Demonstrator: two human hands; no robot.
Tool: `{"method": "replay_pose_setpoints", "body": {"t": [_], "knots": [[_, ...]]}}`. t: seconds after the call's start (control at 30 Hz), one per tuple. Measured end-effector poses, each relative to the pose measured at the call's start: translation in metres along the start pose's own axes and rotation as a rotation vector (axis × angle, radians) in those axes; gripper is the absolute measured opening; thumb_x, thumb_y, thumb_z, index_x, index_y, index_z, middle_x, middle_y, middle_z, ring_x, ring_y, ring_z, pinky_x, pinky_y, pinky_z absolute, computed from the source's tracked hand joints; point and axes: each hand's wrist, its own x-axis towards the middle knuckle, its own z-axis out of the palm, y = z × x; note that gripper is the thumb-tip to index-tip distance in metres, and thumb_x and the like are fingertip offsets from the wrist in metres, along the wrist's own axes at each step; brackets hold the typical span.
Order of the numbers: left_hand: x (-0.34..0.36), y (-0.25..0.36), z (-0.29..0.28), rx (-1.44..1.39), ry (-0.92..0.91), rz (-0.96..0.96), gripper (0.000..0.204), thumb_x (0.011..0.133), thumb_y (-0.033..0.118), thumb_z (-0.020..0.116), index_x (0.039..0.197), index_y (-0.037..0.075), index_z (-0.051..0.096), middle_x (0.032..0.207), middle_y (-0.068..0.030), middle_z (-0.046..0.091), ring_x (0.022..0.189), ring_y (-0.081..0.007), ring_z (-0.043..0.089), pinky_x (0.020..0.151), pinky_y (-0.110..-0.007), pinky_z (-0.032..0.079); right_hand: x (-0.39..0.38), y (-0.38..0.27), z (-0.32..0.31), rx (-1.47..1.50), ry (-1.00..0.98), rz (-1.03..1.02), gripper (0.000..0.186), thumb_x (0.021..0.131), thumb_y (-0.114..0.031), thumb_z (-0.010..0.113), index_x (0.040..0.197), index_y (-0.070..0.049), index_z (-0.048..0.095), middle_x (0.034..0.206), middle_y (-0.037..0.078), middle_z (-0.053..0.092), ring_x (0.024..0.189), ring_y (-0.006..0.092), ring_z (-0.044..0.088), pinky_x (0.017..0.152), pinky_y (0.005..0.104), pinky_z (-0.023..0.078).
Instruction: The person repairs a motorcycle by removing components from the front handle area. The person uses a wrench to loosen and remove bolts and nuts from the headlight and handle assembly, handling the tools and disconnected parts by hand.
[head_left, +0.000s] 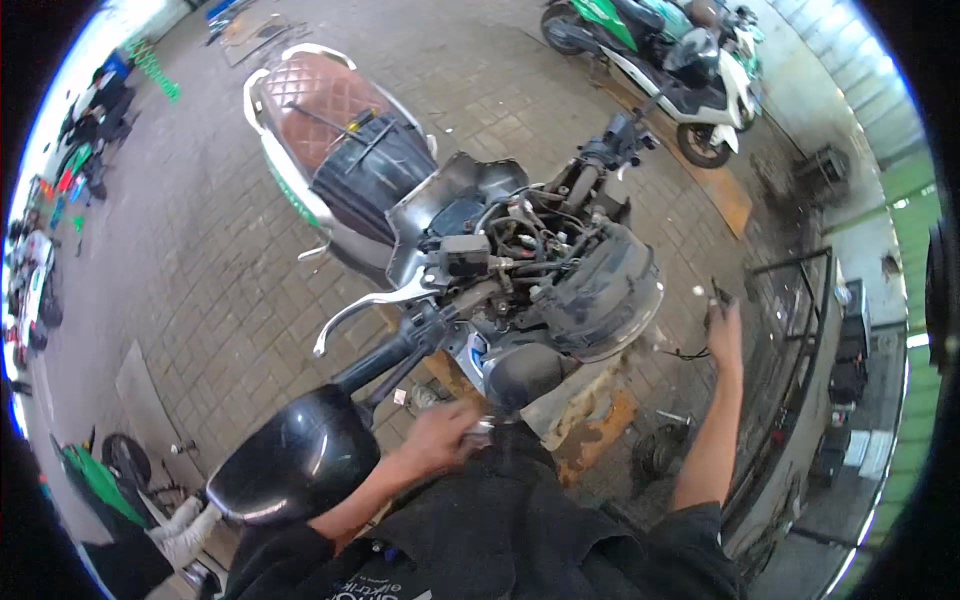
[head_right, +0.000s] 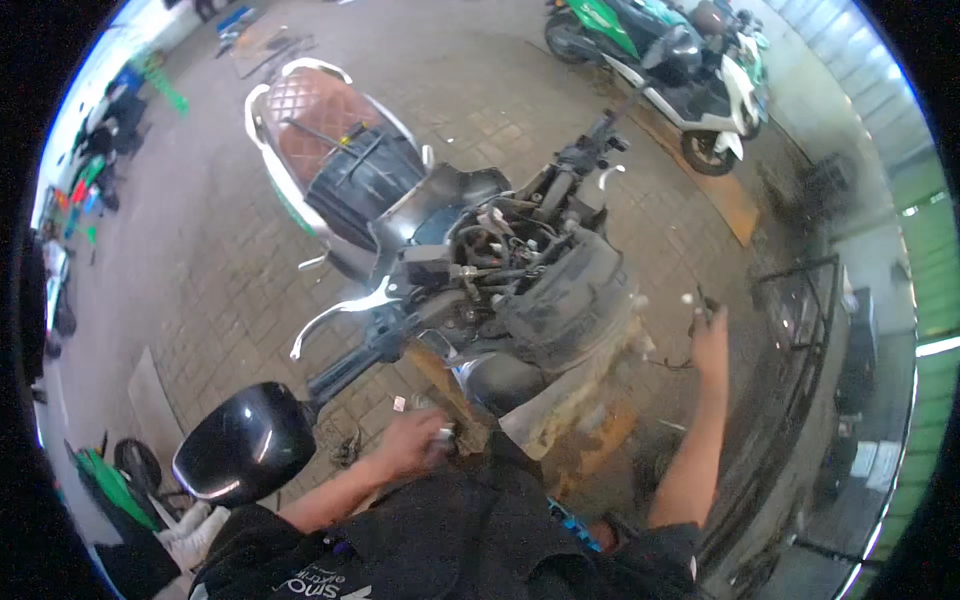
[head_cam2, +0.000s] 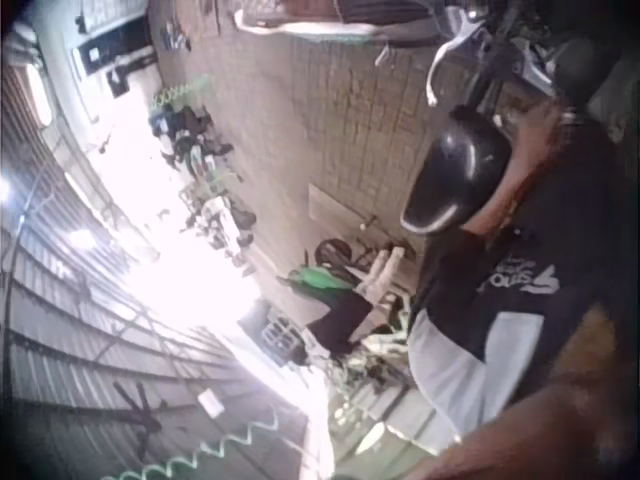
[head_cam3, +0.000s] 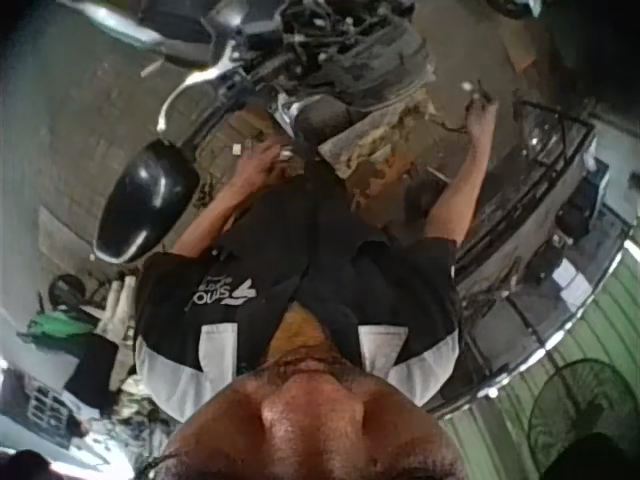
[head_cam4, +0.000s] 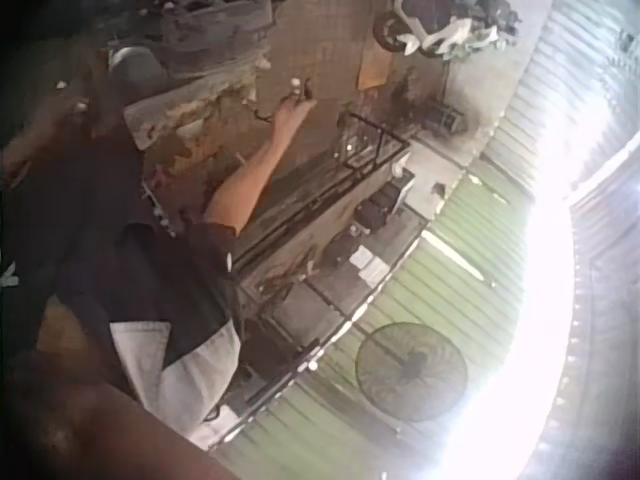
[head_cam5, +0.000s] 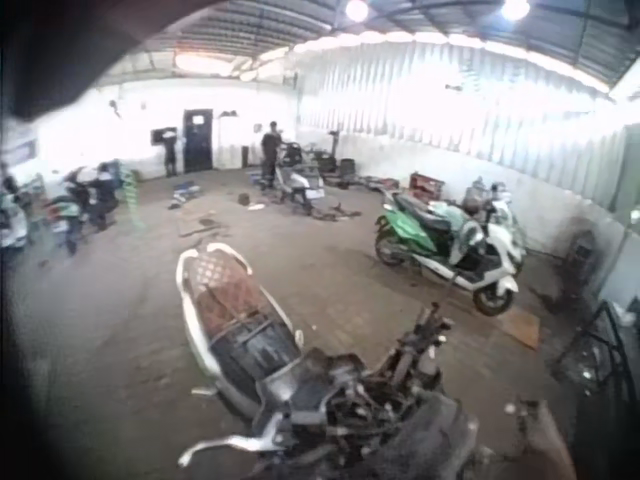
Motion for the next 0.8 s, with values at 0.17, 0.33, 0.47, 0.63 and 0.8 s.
{"method": "replay_pose_setpoints", "body": {"t": [0.17, 0.33, 0.47, 0.63, 0.8], "knots": [[-0.022, -0.022, -0.034, 0.058, 0.002, -0.284, 0.022, 0.090, 0.021, 0.066, 0.103, 0.004, 0.061, 0.096, -0.0198, 0.065, 0.084, -0.0440, 0.063, 0.071, -0.052, 0.049, -0.085, -0.145, -0.083, 0.088, -0.054, -0.224, 0.038, 0.103, -0.020, 0.052, 0.134, 0.002, 0.055, 0.113, 0.016, 0.065, 0.095, 0.0207, 0.061, 0.088, 0.0355, 0.048], [-0.001, -0.012, -0.029, 0.045, 0.099, -0.289, 0.018, 0.093, 0.018, 0.064, 0.104, 0.004, 0.062, 0.091, -0.0212, 0.065, 0.083, -0.0444, 0.063, 0.071, -0.051, 0.049, -0.090, -0.228, -0.078, -0.010, -0.258, -0.468, 0.038, 0.100, -0.016, 0.053, 0.135, -0.001, 0.053, 0.102, 0.016, 0.065, 0.086, 0.0237, 0.060, 0.083, 0.0392, 0.048], [-0.018, -0.019, -0.022, 0.128, 0.208, -0.345, 0.019, 0.094, 0.018, 0.063, 0.106, 0.003, 0.063, 0.093, -0.0228, 0.065, 0.085, -0.0448, 0.063, 0.072, -0.048, 0.049, -0.063, -0.269, -0.021, -0.213, -0.292, -0.773, 0.040, 0.098, -0.015, 0.053, 0.136, -0.003, 0.049, 0.104, 0.024, 0.068, 0.097, 0.0408, 0.065, 0.085, 0.0498, 0.049], [-0.095, -0.035, -0.034, 0.172, 0.332, -0.775, 0.022, 0.095, 0.017, 0.063, 0.107, -0.001, 0.062, 0.087, -0.0209, 0.066, 0.082, -0.0425, 0.064, 0.074, -0.046, 0.049, -0.001, -0.289, 0.056, -0.481, -0.397, -0.968, 0.028, 0.098, -0.025, 0.057, 0.116, -0.004, 0.057, 0.094, 0.025, 0.067, 0.097, 0.0468, 0.063, 0.084, 0.0550, 0.048], [-0.220, -0.111, -0.045, 0.528, 0.946, -0.569, 0.024, 0.099, 0.016, 0.059, 0.113, -0.003, 0.058, 0.071, -0.0068, 0.061, 0.068, -0.0244, 0.062, 0.065, -0.042, 0.049, 0.031, -0.298, 0.110, -0.477, -0.259, -1.094, 0.029, 0.096, -0.031, 0.059, 0.096, -0.003, 0.066, 0.097, 0.021, 0.069, 0.093, 0.0436, 0.065, 0.079, 0.0544, 0.051]]}}
